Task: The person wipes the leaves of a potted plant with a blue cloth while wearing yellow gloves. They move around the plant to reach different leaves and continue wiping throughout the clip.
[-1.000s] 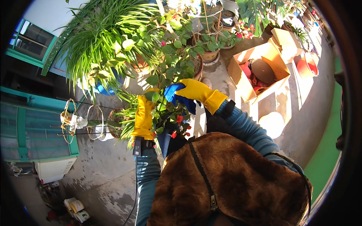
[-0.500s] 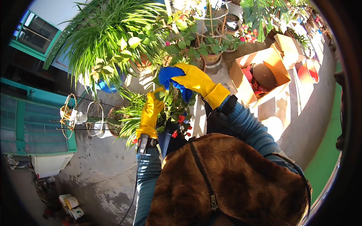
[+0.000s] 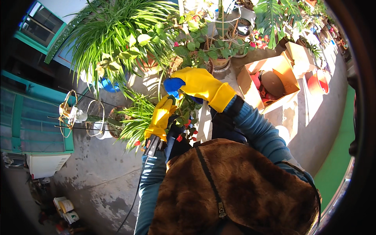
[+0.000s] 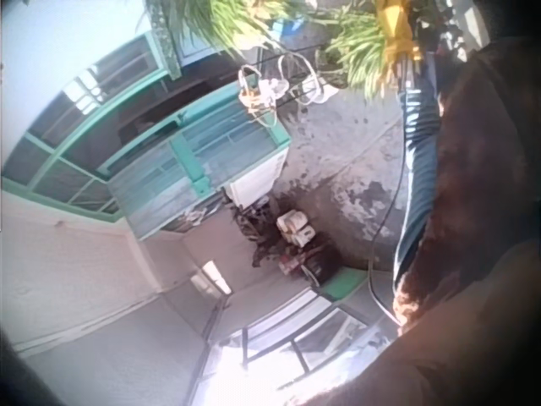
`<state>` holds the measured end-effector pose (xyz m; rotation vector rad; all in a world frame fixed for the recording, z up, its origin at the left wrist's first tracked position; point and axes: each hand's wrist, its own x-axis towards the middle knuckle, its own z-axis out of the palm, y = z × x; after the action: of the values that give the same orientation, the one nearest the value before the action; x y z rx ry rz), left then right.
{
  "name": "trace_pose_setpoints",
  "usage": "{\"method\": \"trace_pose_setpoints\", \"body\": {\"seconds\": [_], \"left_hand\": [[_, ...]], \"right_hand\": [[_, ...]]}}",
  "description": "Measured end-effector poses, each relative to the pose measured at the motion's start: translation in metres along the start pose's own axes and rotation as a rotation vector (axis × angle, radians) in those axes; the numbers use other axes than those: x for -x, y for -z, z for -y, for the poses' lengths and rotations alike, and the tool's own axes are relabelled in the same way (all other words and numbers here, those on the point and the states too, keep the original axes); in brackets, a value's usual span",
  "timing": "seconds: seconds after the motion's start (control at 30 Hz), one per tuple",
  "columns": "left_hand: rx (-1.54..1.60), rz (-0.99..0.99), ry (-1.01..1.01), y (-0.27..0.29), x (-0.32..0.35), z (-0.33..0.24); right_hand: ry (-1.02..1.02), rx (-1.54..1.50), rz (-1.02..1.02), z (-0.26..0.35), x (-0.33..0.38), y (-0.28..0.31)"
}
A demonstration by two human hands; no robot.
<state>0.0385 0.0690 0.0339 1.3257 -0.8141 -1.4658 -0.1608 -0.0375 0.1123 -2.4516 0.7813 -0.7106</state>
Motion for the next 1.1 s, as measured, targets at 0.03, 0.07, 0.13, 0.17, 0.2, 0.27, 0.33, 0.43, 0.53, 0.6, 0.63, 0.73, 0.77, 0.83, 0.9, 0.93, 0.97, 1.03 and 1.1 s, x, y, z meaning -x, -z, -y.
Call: {"method": "trace_pose_setpoints", "body": {"seconds": [0.03, 0.07, 0.13, 0.17, 0.2, 0.27, 0.33, 0.43, 0.53, 0.6, 0.63, 0.73, 0.77, 0.83, 0.9, 0.93, 0.97, 1.03, 1.1], "left_hand": [[-0.016, -0.029, 0.019, 0.001, -0.003, 0.004], [-0.03, -0.056, 0.016, 0.004, -0.004, 0.008], [0.07, -0.033, -0.012, 0.007, -0.01, 0.018], [0.138, 0.025, -0.069, 0.009, -0.014, 0.022], [0.084, 0.05, -0.032, 0.014, -0.02, 0.023], [0.075, 0.12, -0.034, 0.018, -0.025, 0.026], [0.089, 0.172, -0.033, 0.018, -0.026, 0.025], [0.117, 0.275, -0.031, 0.004, -0.017, 0.02], [0.127, 0.354, -0.027, -0.015, -0.008, 0.011], [0.132, 0.374, -0.032, -0.023, -0.004, 0.005], [0.13, 0.376, -0.036, -0.025, -0.002, 0.003], [0.14, 0.357, -0.046, -0.024, 0.002, 0.001], [0.142, 0.344, -0.051, -0.023, 0.002, 0.001], [0.149, 0.309, -0.057, -0.018, 0.002, 0.003], [0.152, 0.254, -0.07, -0.01, 0.002, 0.005], [0.158, 0.218, -0.072, -0.007, 0.001, 0.007], [0.166, 0.183, -0.076, -0.004, 0.0, 0.01], [0.191, 0.114, -0.076, 0.001, -0.003, 0.015], [0.226, 0.049, -0.072, 0.004, -0.005, 0.021]], "right_hand": [[0.03, 0.008, 0.003, 0.002, 0.003, -0.001], [0.073, 0.012, -0.004, 0.004, 0.008, -0.002], [0.145, 0.049, -0.001, 0.005, 0.018, -0.003], [0.169, 0.07, -0.028, 0.005, 0.022, -0.003], [0.209, 0.083, -0.065, 0.005, 0.026, -0.003], [0.339, -0.013, -0.259, 0.006, 0.038, -0.001], [0.379, -0.027, -0.335, 0.007, 0.042, 0.001], [0.342, 0.053, -0.159, 0.007, 0.043, 0.01], [0.282, 0.113, -0.012, 0.012, 0.042, 0.009], [0.199, 0.176, 0.1, 0.016, 0.039, 0.004], [0.16, 0.211, 0.158, 0.019, 0.037, 0.001], [0.183, 0.188, 0.147, 0.021, 0.034, -0.003], [0.172, 0.17, 0.153, 0.02, 0.029, -0.004], [0.094, 0.188, 0.158, 0.02, 0.015, -0.01], [-0.044, 0.262, 0.162, 0.023, -0.001, -0.019], [-0.077, 0.267, 0.138, 0.024, -0.005, -0.022], [-0.116, 0.276, 0.123, 0.024, -0.008, -0.024], [-0.157, 0.265, 0.063, 0.025, -0.011, -0.024], [-0.166, 0.224, -0.026, 0.023, -0.009, -0.02]]}}
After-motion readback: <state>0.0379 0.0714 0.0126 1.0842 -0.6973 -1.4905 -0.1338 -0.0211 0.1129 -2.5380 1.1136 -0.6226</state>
